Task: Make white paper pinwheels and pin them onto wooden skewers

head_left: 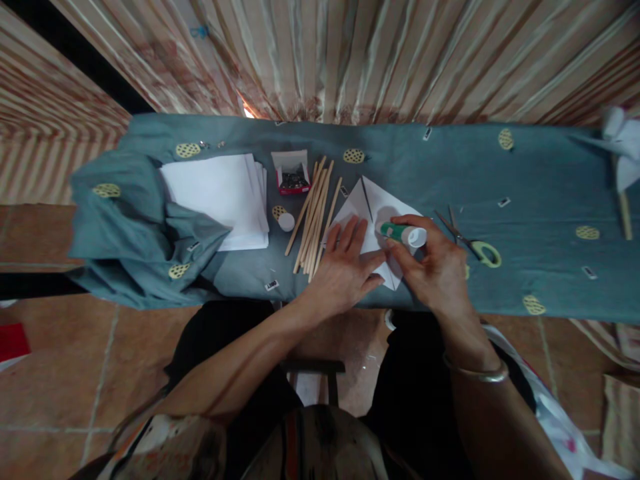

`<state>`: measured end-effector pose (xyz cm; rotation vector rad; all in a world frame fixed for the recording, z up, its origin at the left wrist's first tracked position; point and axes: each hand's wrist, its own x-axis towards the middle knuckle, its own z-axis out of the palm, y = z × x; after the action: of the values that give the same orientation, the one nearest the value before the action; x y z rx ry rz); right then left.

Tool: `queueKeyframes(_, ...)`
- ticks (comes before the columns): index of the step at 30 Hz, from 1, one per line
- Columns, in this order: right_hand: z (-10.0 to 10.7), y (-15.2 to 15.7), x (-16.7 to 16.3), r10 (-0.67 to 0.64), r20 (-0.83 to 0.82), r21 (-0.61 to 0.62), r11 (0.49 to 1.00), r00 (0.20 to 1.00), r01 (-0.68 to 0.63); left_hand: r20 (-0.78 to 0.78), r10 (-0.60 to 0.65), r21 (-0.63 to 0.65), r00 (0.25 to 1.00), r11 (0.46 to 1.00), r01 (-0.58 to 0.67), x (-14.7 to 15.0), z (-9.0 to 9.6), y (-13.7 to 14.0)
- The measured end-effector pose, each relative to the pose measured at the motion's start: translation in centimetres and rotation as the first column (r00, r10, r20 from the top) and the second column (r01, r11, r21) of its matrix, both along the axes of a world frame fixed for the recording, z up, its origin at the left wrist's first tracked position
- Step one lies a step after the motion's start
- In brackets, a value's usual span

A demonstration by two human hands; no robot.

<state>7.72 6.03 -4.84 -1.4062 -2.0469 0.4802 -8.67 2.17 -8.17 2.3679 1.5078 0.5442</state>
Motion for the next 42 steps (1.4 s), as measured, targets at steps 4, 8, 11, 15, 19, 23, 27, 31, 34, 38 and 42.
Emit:
queueKeyframes(4, -0.02, 0.05, -0.14, -0.019, 0.005, -0.009, 1.0, 1.0, 0.019, -0.002, -0.003, -0.009, 1.0, 1.0, 0.003, -0.01, 0.21, 0.03)
queueKeyframes(8, 0.07, 0.08, -0.25, -0.017, -0.002, -0.021, 1.0, 1.0, 0.017, 0.001, -0.006, -0.011, 1.0, 1.0, 0.006, -0.01, 0.24, 0.03)
queueKeyframes(11, 0.05, 0.13, -0.29, -0.008, -0.019, -0.034, 0.999, 1.0, 0.007, 0.008, -0.006, -0.004, 1.0, 1.0, 0.006, -0.01, 0.19, 0.01)
queueKeyframes(15, -0.07, 0.24, -0.34, -0.005, -0.035, -0.039, 0.999, 0.999, 0.004, 0.014, -0.006, 0.0, 1.0, 1.0, 0.006, 0.01, 0.21, 0.0)
queueKeyframes(19, -0.01, 0.3, -0.45, 0.004, -0.036, -0.037, 0.999, 0.999, -0.005, 0.009, -0.007, -0.006, 1.0, 1.0, 0.007, 0.02, 0.33, -0.01)
queueKeyframes(23, 0.16, 0.22, -0.58, 0.004, -0.034, -0.042, 0.999, 0.999, -0.006, -0.001, -0.007, -0.01, 1.0, 1.0, 0.007, 0.05, 0.31, 0.01)
queueKeyframes(27, 0.22, 0.08, -0.65, 0.008, -0.046, -0.052, 0.999, 0.999, -0.01, 0.0, -0.002, -0.007, 1.0, 1.0, 0.002, 0.06, 0.11, 0.04)
queueKeyframes(31, 0.31, -0.08, -0.64, 0.008, -0.041, -0.074, 0.997, 0.999, -0.011, 0.01, -0.001, 0.011, 1.0, 1.0, 0.001, 0.03, 0.02, 0.02)
queueKeyframes(34, 0.38, -0.21, -0.6, 0.01, -0.033, -0.081, 0.997, 0.999, -0.012, 0.002, -0.001, 0.006, 1.0, 1.0, 0.001, 0.03, 0.06, -0.01)
queueKeyframes(38, 0.45, -0.37, -0.49, 0.009, -0.022, -0.085, 0.996, 1.0, -0.011, -0.012, 0.0, 0.004, 1.0, 1.0, 0.0, 0.06, 0.0, -0.02)
queueKeyframes(42, 0.64, -0.49, -0.4, 0.014, -0.016, -0.082, 0.997, 1.0, -0.015, -0.004, 0.001, 0.021, 1.0, 1.0, -0.001, 0.03, -0.13, 0.0)
